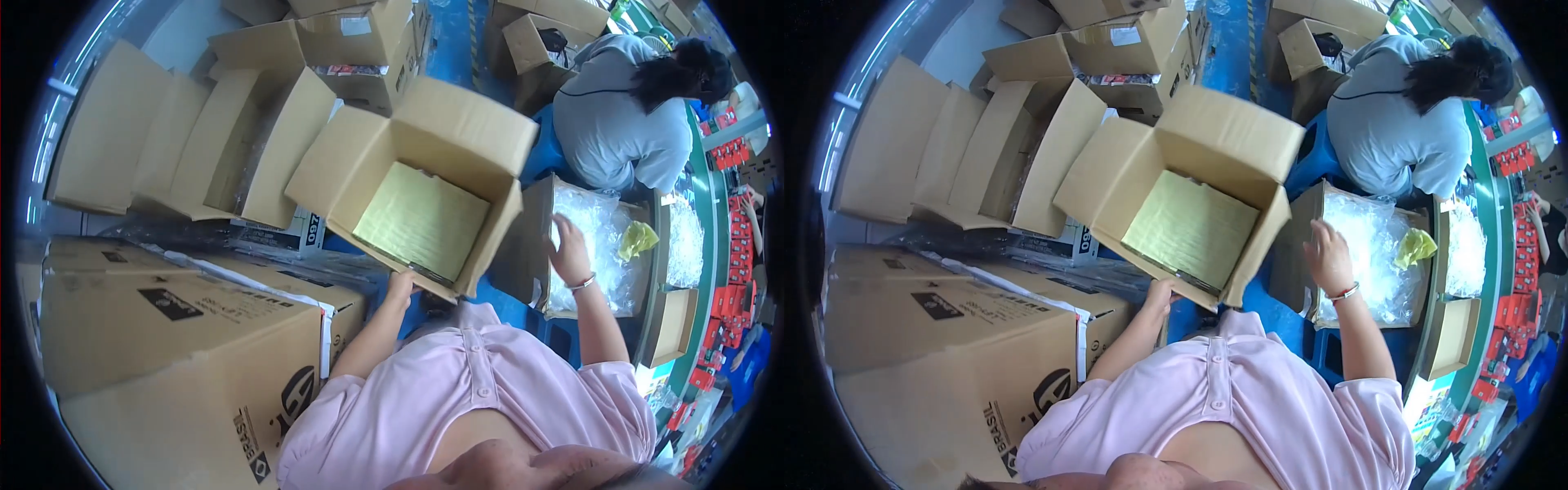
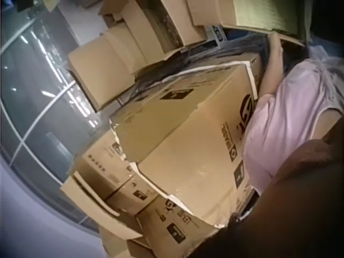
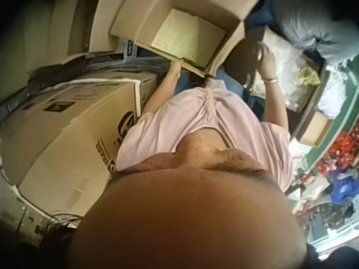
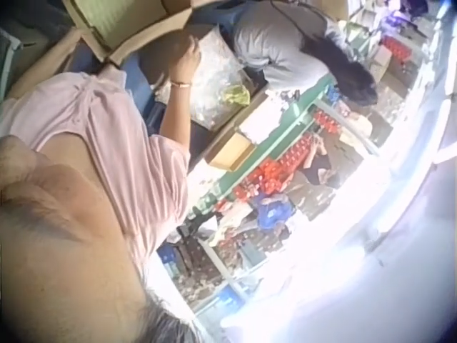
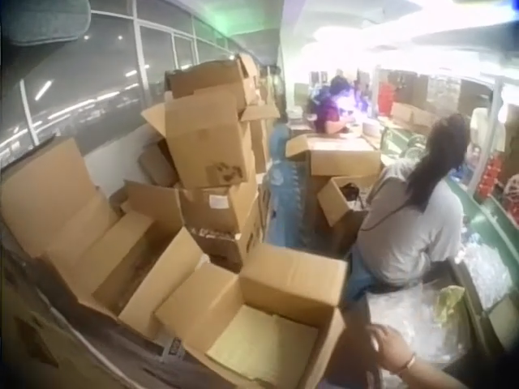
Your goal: Packing glass vials into cardboard boxes with protective padding.
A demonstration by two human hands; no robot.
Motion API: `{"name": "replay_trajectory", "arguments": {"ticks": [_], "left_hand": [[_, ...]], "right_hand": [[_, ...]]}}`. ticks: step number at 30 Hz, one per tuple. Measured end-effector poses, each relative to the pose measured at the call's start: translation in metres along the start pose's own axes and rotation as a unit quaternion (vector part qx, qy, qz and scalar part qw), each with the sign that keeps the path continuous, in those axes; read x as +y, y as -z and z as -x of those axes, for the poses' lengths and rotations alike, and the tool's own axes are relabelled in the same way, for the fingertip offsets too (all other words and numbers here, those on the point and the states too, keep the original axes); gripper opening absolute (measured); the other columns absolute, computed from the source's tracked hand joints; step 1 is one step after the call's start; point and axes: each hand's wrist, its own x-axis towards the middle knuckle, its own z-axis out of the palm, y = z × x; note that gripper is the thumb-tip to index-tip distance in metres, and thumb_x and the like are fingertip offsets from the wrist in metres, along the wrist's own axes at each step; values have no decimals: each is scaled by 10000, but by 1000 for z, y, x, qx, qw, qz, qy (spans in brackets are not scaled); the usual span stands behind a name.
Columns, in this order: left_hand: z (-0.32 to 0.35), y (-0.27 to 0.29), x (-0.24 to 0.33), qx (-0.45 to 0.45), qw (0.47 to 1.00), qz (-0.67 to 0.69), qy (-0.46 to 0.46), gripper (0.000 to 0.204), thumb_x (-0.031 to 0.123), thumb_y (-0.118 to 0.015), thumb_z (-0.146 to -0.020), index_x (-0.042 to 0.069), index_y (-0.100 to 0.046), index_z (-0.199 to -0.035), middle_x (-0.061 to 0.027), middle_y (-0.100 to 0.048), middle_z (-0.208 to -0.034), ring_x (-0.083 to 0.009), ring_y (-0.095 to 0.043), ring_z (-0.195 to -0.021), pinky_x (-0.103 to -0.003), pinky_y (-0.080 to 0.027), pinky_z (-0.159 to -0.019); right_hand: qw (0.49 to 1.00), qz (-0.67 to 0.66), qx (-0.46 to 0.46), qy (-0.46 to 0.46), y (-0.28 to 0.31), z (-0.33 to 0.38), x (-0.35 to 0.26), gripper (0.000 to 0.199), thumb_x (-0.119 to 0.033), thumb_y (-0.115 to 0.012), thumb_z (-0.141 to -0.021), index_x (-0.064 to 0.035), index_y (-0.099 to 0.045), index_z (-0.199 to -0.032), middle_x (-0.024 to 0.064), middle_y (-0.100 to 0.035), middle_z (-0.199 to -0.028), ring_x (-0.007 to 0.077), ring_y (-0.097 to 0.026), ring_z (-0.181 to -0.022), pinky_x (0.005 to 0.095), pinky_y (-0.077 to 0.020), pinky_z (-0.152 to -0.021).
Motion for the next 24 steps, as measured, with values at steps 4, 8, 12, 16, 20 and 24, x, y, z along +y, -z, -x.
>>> {"name": "replay_trajectory", "arguments": {"ticks": [4, 8, 12, 16, 20, 24], "left_hand": [[-45, 11, -2, 28, 998, 48, 32, 142, 48, -493, -755, -37, -526, -864, -151, -554, -836, -260, -591, -742, -419, -550, -602], [-92, 39, -46, 109, 989, 87, 48, 145, 30, -477, -737, -20, -562, -843, -134, -590, -842, -270, -600, -744, -422, -522, -640], [-121, 51, -78, 166, 978, 97, 79, 182, 24, -460, -737, -15, -563, -882, -136, -581, -864, -277, -592, -775, -424, -510, -648], [-134, 64, -124, 102, 990, -90, 30, 442, 63, -505, -770, -28, -445, -1199, -154, -481, -1203, -236, -440, -1133, -318, -330, -959], [-140, 117, -147, -124, 888, -443, -33, 345, 91, -432, -838, -41, -485, -1152, -186, -547, -1132, -284, -540, -1013, -340, -450, -852], [-244, 75, -97, -176, 908, -379, -32, 349, 107, -444, -840, -26, -472, -1162, -173, -534, -1135, -265, -534, -1011, -330, -451, -834]], "right_hand": [[970, -169, -55, -163, -81, 18, 23, 397, -152, -593, -795, -18, -465, -1146, 191, -523, -1122, 331, -560, -955, 374, -456, -820], [928, -255, -81, -258, -144, -25, 26, 394, -191, -592, -817, -17, -478, -1151, 179, -534, -1125, 302, -590, -925, 338, -465, -816], [928, -244, -92, -268, -216, -95, 14, 603, -269, -630, -784, -14, -360, -1258, 246, -418, -1235, 374, -493, -1072, 358, -421, -899], [936, -155, -40, -315, -320, -146, 49, 822, -364, -690, -708, 60, -277, -1278, 281, -349, -1273, 385, -380, -1177, 389, -365, -960], [751, -232, 61, -615, -402, -196, 113, 946, -523, -711, -621, 86, -343, -1244, 259, -428, -1249, 332, -409, -1190, 357, -324, -988], [740, -424, 74, -517, -348, -236, 148, 653, -417, -714, -680, 21, -513, -1121, 128, -591, -1028, 209, -580, -912, 307, -466, -805]]}}
